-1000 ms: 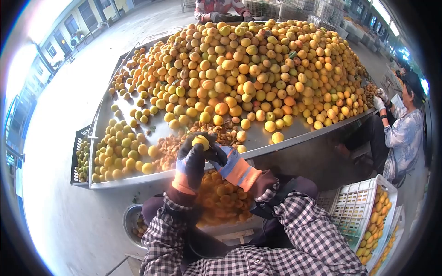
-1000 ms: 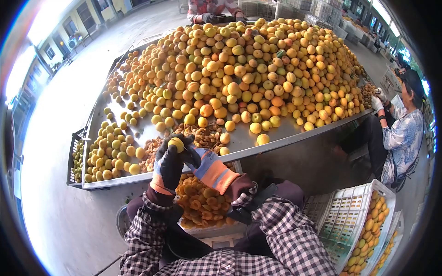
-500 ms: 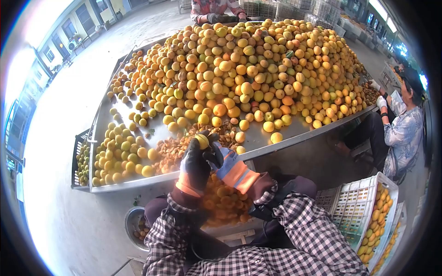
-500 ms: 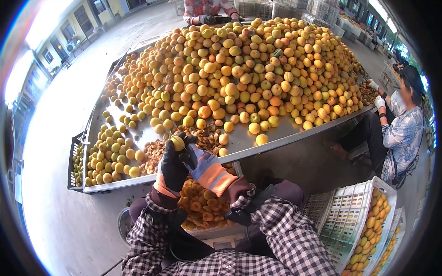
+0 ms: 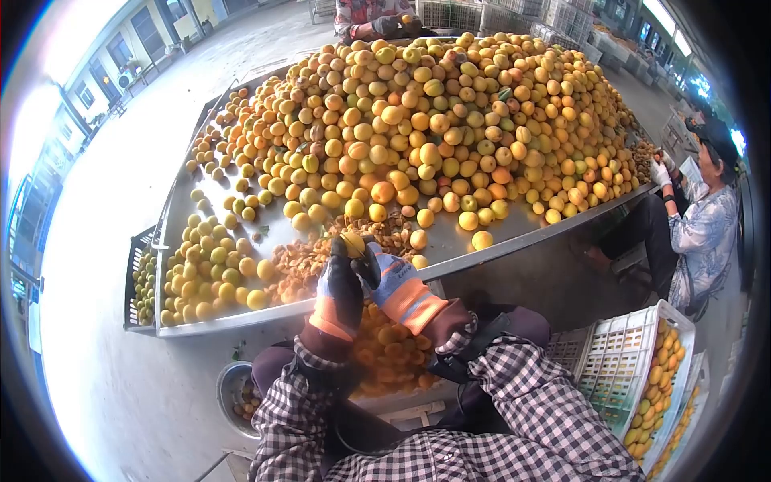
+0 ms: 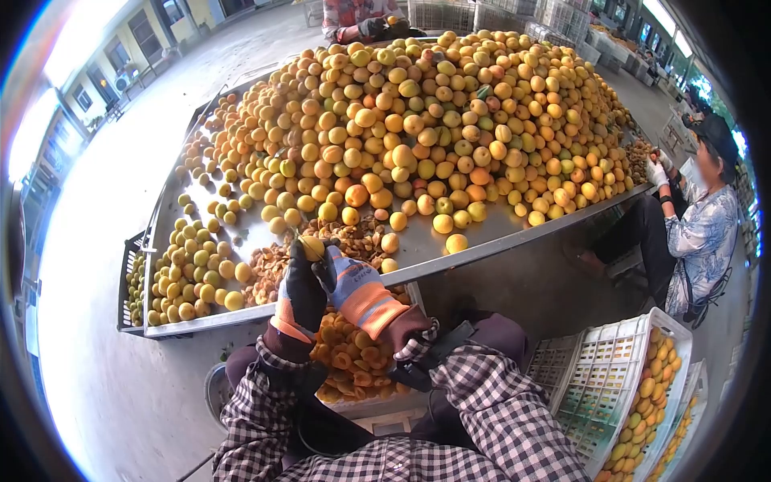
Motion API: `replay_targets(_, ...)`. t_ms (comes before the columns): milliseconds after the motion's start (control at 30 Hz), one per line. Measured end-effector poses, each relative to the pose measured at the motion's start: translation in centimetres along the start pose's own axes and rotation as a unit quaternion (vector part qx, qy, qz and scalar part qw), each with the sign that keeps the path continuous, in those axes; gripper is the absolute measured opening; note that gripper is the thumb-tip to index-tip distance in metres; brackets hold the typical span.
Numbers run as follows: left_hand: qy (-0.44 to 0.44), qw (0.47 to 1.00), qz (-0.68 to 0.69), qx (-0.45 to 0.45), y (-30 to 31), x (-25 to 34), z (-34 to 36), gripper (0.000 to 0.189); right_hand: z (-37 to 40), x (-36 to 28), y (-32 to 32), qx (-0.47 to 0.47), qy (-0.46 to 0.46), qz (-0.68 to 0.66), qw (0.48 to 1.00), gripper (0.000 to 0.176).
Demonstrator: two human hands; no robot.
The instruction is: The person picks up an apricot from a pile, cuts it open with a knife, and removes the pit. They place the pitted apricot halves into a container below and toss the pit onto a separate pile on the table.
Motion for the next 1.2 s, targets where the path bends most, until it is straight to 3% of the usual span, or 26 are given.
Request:
replay_targets(67, 0.019, 0.998, 0.044, -0.027, 0.0, 0.0, -0.1, 0.048, -0.2, 0.0, -0.1, -0.001, 0.004, 0.007, 1.000, 0.040)
replay_targets(133, -0.001, 0.993, -0.109, 0.037, 0.3, 1.0, 0.2, 0.043, -0.3, 0.3, -0.1, -0.001, 0.010, 0.029, 1.000, 0.041)
replay_targets(200, -0.019, 0.990, -0.132, 0.056, -0.2, 1.7, 0.9, 0.041, -0.5, -0.2, 0.5, 0.002, 0.016, 0.053, 0.998, 0.041)
replay_targets(300, -0.029, 0.981, -0.176, 0.076, -1.4, 2.6, 1.8, 0.036, -0.5, -0.8, 1.7, -0.017, -0.021, 0.114, 0.993, 0.057)
replay_targets(400, -0.017, 0.977, -0.204, 0.063, -2.4, 2.9, 2.0, 0.033, 0.0, -1.2, 2.4, 0.034, 0.017, 0.156, 0.987, 0.064)
replay_targets(600, -0.085, 0.945, -0.300, 0.101, -1.6, 3.7, 1.6, 0.033, -0.6, -0.3, 0.6, 0.004, 0.087, 0.007, 0.996, 0.063)
replay_targets(667, -0.102, 0.939, -0.314, 0.094, -1.5, 3.9, 1.5, 0.034, -0.5, -1.4, 1.1, 0.036, 0.157, -0.051, 0.986, 0.060)
replay_targets(733, -0.104, 0.965, -0.238, 0.046, -1.4, 3.8, 1.4, 0.036, -0.4, -0.3, 0.5, 0.066, 0.167, -0.075, 0.981, 0.058)
replay_targets(800, -0.132, 0.950, -0.278, 0.056, -1.9, 4.1, 1.9, 0.035, -0.3, -0.1, 0.8, 0.095, 0.176, -0.099, 0.975, 0.057)
replay_targets(867, -0.158, 0.932, -0.319, 0.064, -2.3, 4.4, 2.4, 0.034, -0.4, -0.5, 1.4, 0.080, 0.104, -0.252, 0.959, 0.058)
replay_targets(967, -0.136, 0.942, -0.305, 0.037, -2.6, 4.4, 2.8, 0.036, -0.6, 1.7, 0.1, 0.104, 0.119, -0.348, 0.924, 0.055)
replay_targets(1000, -0.093, 0.960, -0.263, 0.030, -2.8, 4.2, 2.8, 0.037, -0.6, 1.2, 0.4, 0.103, 0.120, -0.348, 0.924, 0.055)
replay_targets(1067, -0.049, 0.974, -0.219, 0.022, -2.9, 4.1, 2.8, 0.038, -0.7, 1.4, 1.2, 0.112, 0.000, -0.429, 0.896, 0.050)
replay_targets(1100, -0.043, 0.973, -0.226, 0.023, -2.9, 4.2, 2.8, 0.038, -0.7, 2.9, 1.2, 0.085, -0.094, -0.401, 0.907, 0.044)
replay_targets(1133, -0.037, 0.972, -0.232, 0.025, -2.8, 4.3, 2.9, 0.039, -1.0, 3.4, 1.2, 0.147, -0.038, -0.437, 0.887, 0.041)
replay_targets(1200, -0.075, 0.947, -0.305, 0.071, -1.8, 4.8, 2.8, 0.039, -0.9, 4.5, 1.4, 0.143, 0.001, -0.376, 0.916, 0.043)
Point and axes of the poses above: each hand's wrist, its own z-axis away from the middle knuckle, its own y-axis out of the back of the hand, x = y × z, the point moved 7 cm from there along -z, towards the middle knuckle, and after that the axes turned 14 degrees about y, right-handed, at the moved point
